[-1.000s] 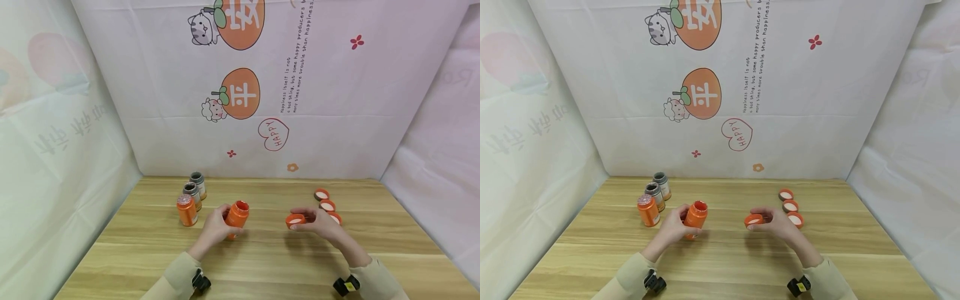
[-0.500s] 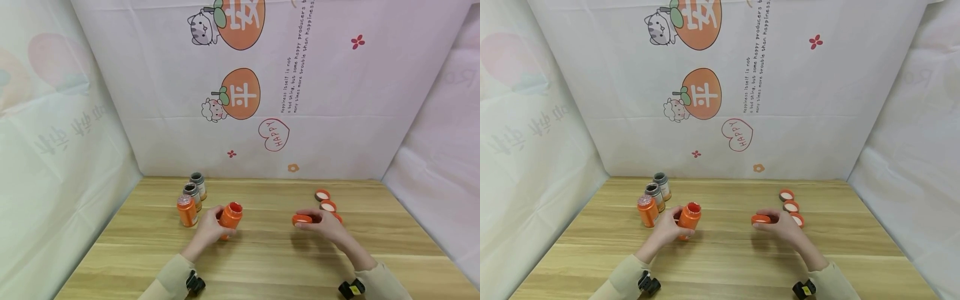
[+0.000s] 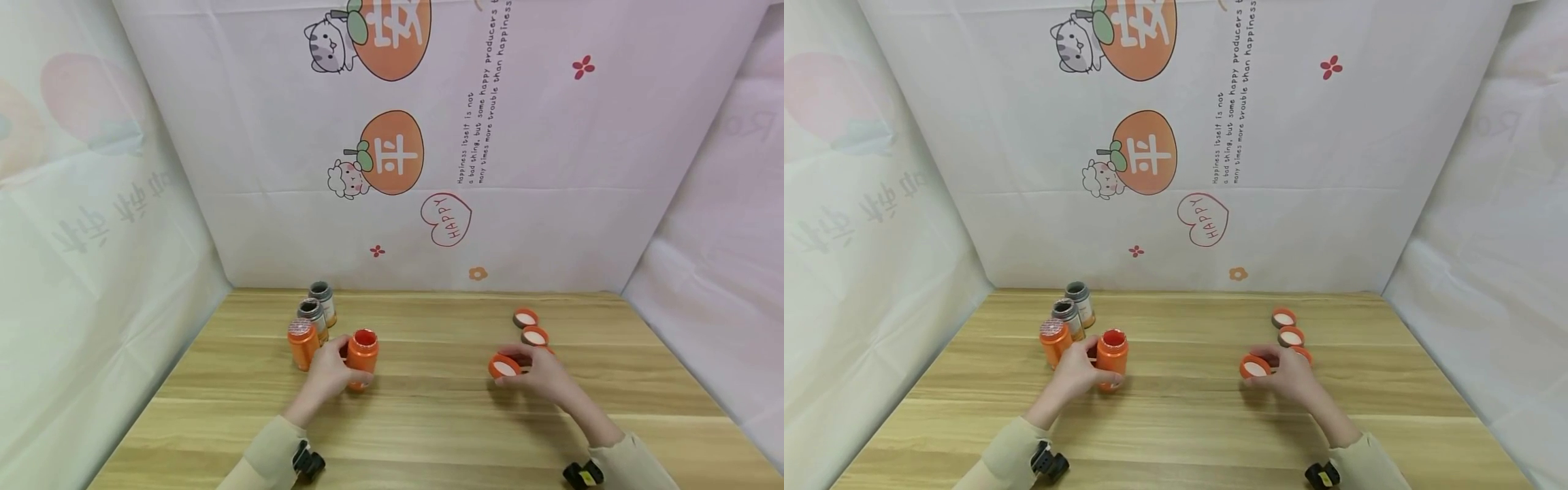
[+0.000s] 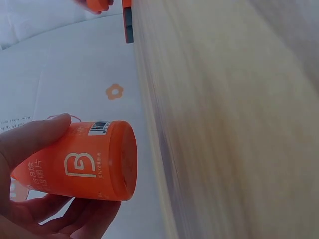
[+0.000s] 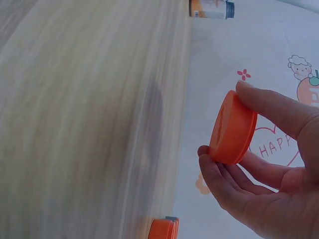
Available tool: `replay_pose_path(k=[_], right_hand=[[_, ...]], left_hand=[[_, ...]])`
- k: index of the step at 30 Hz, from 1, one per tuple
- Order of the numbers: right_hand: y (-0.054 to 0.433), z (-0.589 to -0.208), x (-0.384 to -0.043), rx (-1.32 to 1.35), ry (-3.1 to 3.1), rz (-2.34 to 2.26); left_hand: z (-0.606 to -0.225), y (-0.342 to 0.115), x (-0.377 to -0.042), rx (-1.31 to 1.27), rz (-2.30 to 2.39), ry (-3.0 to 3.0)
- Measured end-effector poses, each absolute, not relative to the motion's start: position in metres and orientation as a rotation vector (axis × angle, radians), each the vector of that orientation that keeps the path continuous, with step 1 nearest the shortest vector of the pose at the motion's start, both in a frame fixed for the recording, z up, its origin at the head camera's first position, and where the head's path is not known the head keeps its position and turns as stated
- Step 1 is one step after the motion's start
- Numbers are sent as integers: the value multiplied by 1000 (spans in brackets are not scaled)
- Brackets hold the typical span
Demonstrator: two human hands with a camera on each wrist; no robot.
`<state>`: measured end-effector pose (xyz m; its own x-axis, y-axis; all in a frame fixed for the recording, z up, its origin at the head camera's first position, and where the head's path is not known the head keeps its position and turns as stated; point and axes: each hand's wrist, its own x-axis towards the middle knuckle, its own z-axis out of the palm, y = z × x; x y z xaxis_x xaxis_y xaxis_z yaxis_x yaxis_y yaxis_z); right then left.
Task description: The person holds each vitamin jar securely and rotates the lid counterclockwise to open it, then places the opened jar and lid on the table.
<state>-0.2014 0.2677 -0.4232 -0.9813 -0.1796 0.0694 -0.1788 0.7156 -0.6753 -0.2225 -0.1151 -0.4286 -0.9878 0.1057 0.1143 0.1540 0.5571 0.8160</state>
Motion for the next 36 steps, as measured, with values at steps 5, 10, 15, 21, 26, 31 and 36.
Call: replay_pose_path(k=[5, 10, 15, 21, 26, 31, 36], right_hand=[[272, -427, -201, -326, 2926, -1136], [275, -430, -199, -302, 2972, -1081], [278, -430, -198, -284, 2998, -1042], [281, -430, -197, -255, 3034, -979], [285, -431, -198, -231, 3084, -883], [290, -434, -198, -206, 3108, -826], [295, -436, -197, -182, 3106, -793]], left_hand=[[-428, -121, -221, -217, -1393, -2717], [-429, -127, -221, -212, -1375, -2701], [-431, -133, -223, -183, -1379, -2709], [-431, -138, -222, -171, -1401, -2696], [-430, -142, -220, -155, -1422, -2691], [-431, -148, -220, -134, -1398, -2696], [-432, -153, -220, -118, -1384, -2702]])
